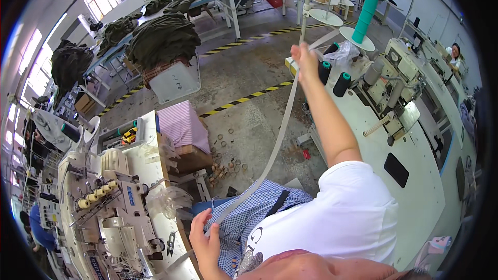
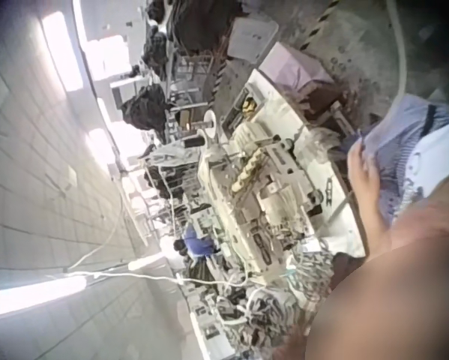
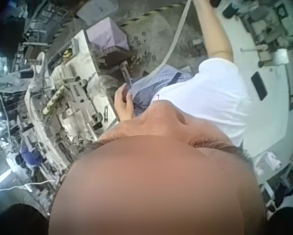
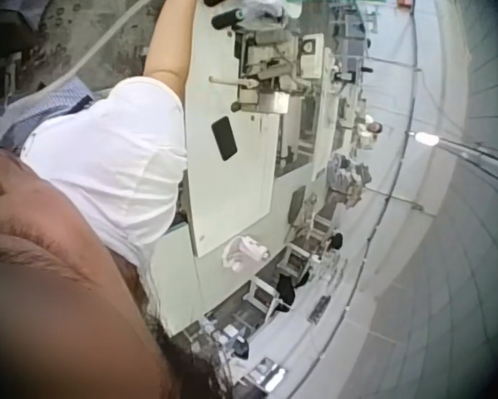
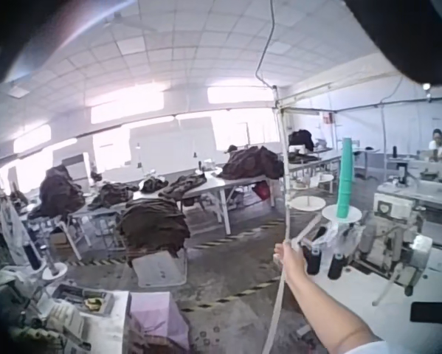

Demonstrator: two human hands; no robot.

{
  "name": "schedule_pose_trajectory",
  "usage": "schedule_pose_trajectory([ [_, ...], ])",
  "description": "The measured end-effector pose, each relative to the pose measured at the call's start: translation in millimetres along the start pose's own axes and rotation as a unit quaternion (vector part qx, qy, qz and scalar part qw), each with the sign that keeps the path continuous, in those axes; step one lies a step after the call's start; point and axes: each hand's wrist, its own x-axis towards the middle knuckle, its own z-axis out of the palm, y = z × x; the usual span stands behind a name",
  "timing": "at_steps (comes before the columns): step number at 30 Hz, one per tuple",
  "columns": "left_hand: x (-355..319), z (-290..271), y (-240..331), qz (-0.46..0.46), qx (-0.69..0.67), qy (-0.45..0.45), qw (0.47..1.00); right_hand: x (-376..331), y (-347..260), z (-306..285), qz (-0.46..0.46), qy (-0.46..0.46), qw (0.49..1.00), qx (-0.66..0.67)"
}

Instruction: Threading and preparing an industrial sewing machine for operation.

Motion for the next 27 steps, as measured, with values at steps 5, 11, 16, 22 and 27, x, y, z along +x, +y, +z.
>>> schedule_pose_trajectory([
  [5,-2,7,-6,-0.010,0.006,-0.015,1.000,-67,58,-2,0.040,-0.012,0.997,-0.064],
  [11,0,10,-8,-0.015,-0.006,-0.012,1.000,-98,80,6,0.035,-0.063,0.994,-0.079],
  [16,2,11,-15,-0.018,-0.005,-0.026,0.999,-108,80,14,0.047,-0.088,0.993,-0.058],
  [22,4,11,-15,-0.017,-0.002,-0.032,0.999,-118,83,22,0.058,-0.083,0.994,-0.033],
  [27,5,10,-16,-0.013,0.009,-0.041,0.999,-121,93,24,0.073,-0.100,0.991,-0.054],
])
